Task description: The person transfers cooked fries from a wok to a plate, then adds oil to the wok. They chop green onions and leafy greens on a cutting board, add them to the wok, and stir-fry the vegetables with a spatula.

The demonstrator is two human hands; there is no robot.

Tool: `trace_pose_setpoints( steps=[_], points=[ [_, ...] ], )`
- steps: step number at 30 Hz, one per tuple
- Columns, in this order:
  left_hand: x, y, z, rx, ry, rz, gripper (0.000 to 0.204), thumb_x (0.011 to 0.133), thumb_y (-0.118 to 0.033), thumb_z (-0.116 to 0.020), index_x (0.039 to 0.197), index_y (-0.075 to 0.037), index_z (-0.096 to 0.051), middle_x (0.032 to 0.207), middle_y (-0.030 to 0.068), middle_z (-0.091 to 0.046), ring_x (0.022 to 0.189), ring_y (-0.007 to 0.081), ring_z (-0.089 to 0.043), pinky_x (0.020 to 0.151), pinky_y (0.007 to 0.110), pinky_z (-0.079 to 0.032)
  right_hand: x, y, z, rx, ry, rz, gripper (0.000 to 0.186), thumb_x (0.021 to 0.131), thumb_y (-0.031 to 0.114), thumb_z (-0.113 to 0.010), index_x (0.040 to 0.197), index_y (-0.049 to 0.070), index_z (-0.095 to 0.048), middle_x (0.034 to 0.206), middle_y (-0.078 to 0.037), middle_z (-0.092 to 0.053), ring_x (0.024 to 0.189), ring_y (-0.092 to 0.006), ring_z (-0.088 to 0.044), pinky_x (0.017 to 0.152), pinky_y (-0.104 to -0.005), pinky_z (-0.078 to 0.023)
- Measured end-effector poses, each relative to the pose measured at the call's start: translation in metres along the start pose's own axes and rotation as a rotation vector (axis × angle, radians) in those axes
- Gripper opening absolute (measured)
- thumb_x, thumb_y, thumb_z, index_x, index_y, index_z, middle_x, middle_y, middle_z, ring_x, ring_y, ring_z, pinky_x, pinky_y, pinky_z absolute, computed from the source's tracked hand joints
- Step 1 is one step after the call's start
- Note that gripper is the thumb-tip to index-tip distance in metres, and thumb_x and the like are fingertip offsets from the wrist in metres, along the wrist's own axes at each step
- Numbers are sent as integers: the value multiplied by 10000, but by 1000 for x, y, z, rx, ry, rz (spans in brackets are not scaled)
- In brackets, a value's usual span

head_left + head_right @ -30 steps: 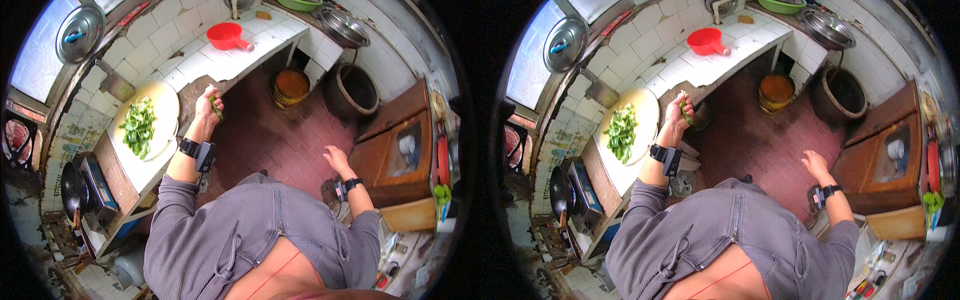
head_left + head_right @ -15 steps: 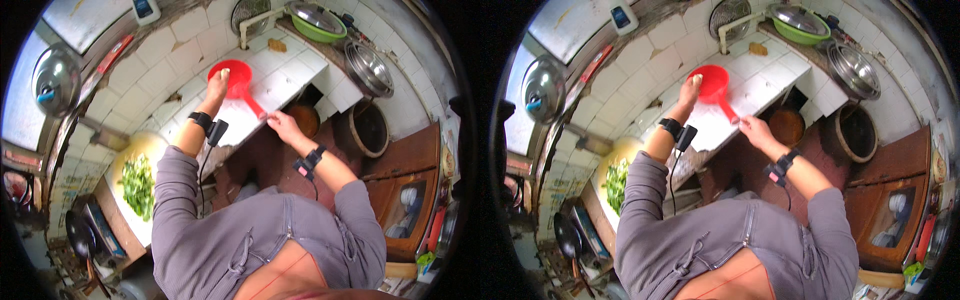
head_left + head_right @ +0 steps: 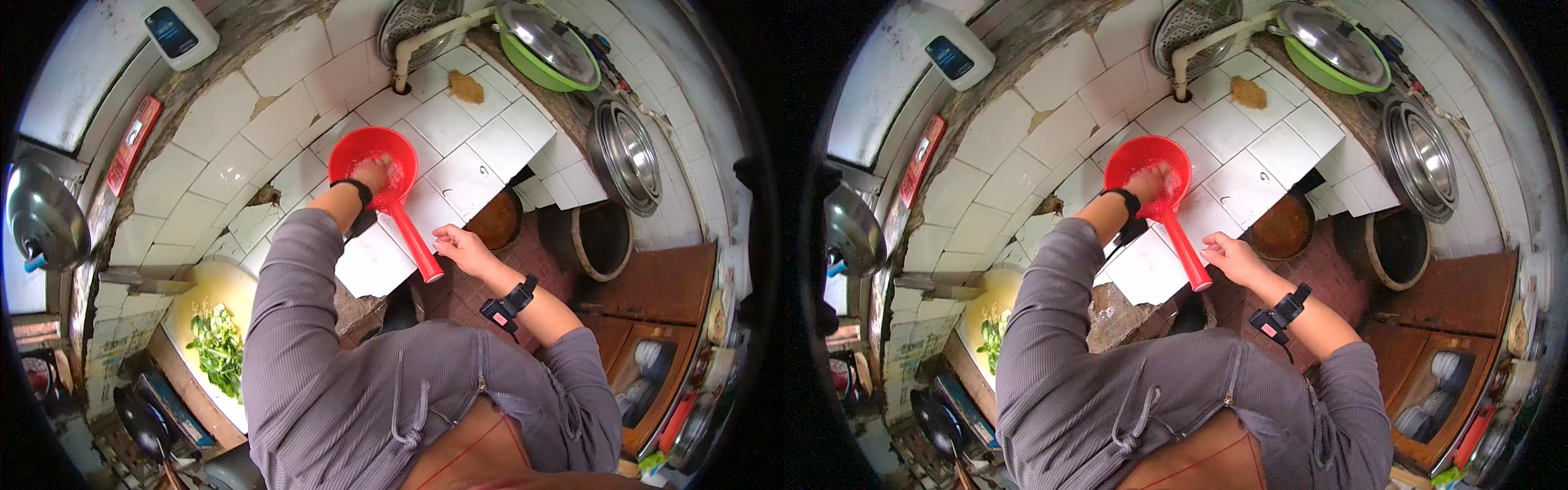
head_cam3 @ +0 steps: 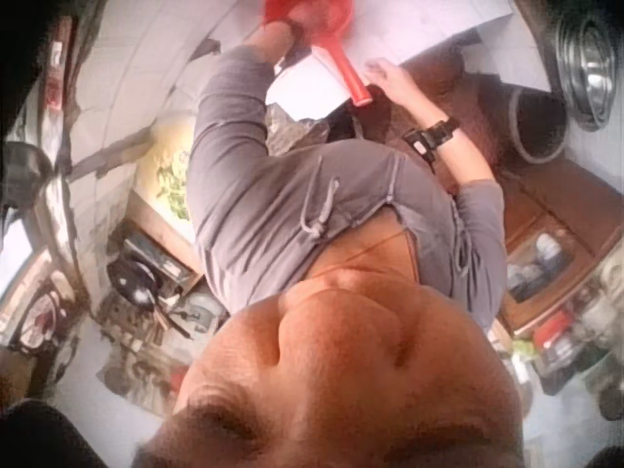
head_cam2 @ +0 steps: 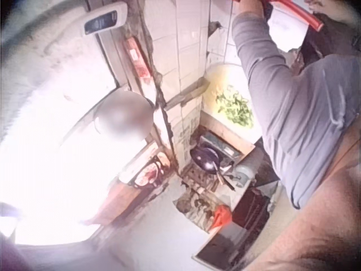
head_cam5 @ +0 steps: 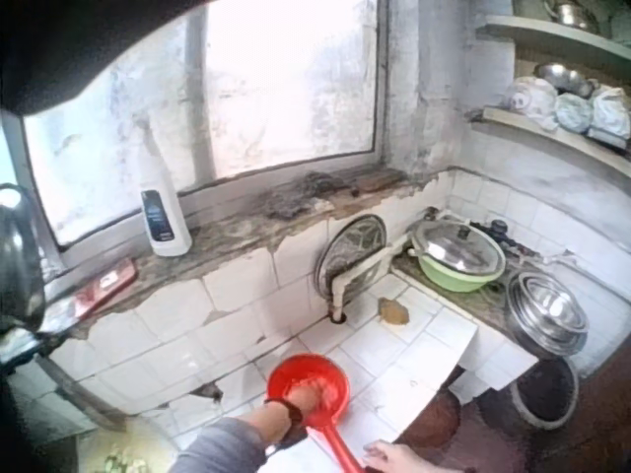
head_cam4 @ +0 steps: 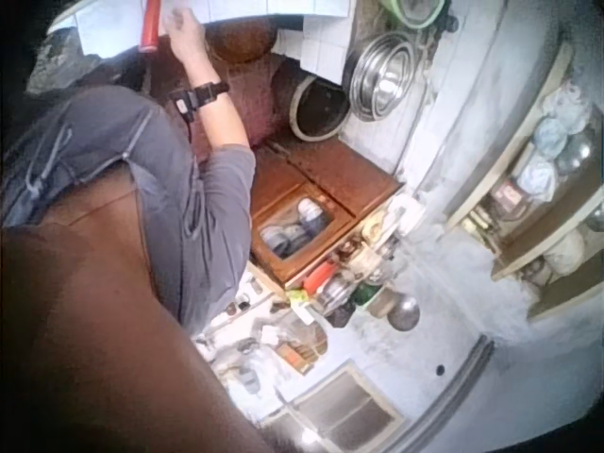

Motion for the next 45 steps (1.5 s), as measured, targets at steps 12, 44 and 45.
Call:
trace_pose_setpoints(
  steps=[12, 44, 45],
  points=[
    [-40, 13, 24, -427, -121, 187, 435, 848, -418, -437, 1065, -76, -598, 959, 150, -631, 893, 310, -605, 757, 434, -467, 7, -8, 31, 64, 224, -66, 245, 853, 122, -554, 1047, -27, -549, 908, -75, -614, 824, -134, -585, 718, -249, -477],
    [-661, 24, -147, -662, -989, 1079, 215, 856, -175, -519, 1036, -83, -590, 801, 123, -578, 717, 306, -575, 607, 367, -461, 129, 359, -573, -1833, -35, 2060, 172, 693, 207, -509, 793, 89, -584, 907, -62, -566, 1010, -228, -448, 1024, -451, -250],
    [-645, 32, -145, -620, -930, 1039, 247, 856, -155, -506, 1092, -98, -555, 800, 123, -521, 681, 315, -544, 584, 386, -448, 133, 358, -570, -1833, -124, 2097, 146, 702, 193, -499, 781, 101, -580, 873, -55, -561, 997, -227, -455, 1014, -449, -261]
  ],
)
Point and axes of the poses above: each hand's wrist, its own x-axis towards the middle knuckle, its own z-axis out of the back of the hand, y = z × x, the point moved 5 cm from there along x, towards the middle knuckle
